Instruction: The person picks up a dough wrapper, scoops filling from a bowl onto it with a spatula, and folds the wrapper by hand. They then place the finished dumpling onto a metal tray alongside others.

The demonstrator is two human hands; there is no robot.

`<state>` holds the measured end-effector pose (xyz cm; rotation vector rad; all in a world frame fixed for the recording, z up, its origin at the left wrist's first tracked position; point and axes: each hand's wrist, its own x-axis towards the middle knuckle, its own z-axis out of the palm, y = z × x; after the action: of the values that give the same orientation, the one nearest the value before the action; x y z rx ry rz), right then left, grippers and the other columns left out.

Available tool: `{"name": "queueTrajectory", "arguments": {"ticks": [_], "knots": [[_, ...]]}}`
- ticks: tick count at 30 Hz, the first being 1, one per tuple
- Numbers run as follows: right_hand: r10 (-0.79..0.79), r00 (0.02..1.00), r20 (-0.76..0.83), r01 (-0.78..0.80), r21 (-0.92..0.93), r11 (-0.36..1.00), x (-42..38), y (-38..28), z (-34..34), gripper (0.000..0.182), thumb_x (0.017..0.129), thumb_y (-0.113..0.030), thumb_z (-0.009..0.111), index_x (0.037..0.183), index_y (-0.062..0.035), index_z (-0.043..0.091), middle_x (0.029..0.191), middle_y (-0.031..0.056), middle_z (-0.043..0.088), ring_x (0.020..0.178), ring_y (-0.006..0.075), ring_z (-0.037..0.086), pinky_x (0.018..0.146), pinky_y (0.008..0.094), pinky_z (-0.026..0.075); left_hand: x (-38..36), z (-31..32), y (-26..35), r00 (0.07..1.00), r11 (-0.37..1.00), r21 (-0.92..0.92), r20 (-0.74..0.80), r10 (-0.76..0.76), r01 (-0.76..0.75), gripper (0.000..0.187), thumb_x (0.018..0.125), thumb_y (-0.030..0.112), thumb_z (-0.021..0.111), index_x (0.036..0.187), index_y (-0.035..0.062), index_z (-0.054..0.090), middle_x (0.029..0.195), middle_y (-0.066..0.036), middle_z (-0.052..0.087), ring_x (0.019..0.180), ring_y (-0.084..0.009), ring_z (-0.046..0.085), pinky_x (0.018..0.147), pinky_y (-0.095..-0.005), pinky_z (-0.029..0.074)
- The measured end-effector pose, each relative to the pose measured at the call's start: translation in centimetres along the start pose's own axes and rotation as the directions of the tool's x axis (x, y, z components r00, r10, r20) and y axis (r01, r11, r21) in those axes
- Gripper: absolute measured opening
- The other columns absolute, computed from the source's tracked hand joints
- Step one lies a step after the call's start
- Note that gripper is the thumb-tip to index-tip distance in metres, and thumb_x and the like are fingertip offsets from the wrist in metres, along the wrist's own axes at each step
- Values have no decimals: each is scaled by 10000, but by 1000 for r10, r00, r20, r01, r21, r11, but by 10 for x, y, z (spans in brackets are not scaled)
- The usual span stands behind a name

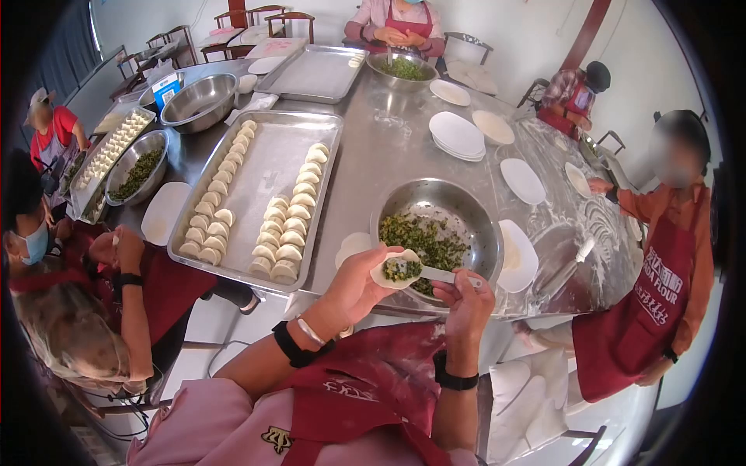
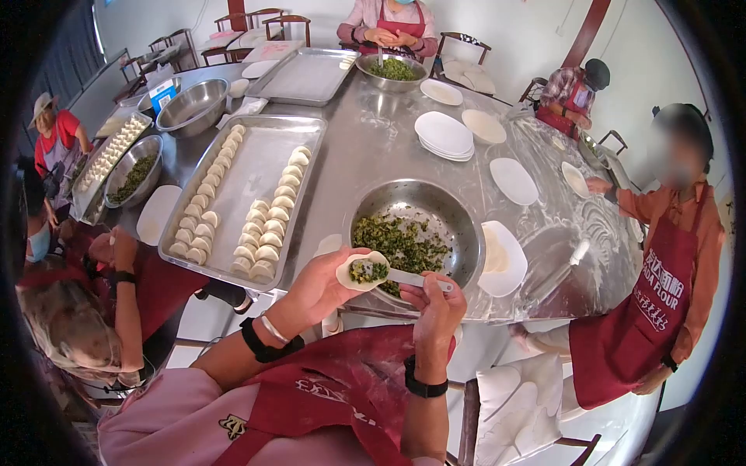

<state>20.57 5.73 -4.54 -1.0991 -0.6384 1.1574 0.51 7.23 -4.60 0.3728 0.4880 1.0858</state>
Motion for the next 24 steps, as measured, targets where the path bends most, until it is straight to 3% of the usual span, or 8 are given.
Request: {"name": "queueTrajectory", "arguments": {"ticks": [18, 24], "knots": [[-33, 997, 69, 35, -33, 999, -1, -13, 0, 186, 966, -69, 578, 1051, 95, 603, 899, 171, 672, 724, 290, 725, 616, 319, 627, -1, 1, 1, 1000, 1000, -17, -5, -14, 14, 435, 1062, 301, 423, 1310, -52, 477, 1332, -186, 545, 1258, -286, 541, 1111, -428, 425], [-275, 960, -43, 265, -163, 950, -15, -40, 0, 206, 967, -89, 592, 1041, 102, 611, 905, 175, 675, 719, 276, 724, 613, 311, 623, 4, -3, 2, 997, 997, -22, -33, 67, -67, 452, 1056, 281, 437, 1323, -84, 452, 1342, -209, 533, 1269, -297, 535, 1121, -436, 418]]}}
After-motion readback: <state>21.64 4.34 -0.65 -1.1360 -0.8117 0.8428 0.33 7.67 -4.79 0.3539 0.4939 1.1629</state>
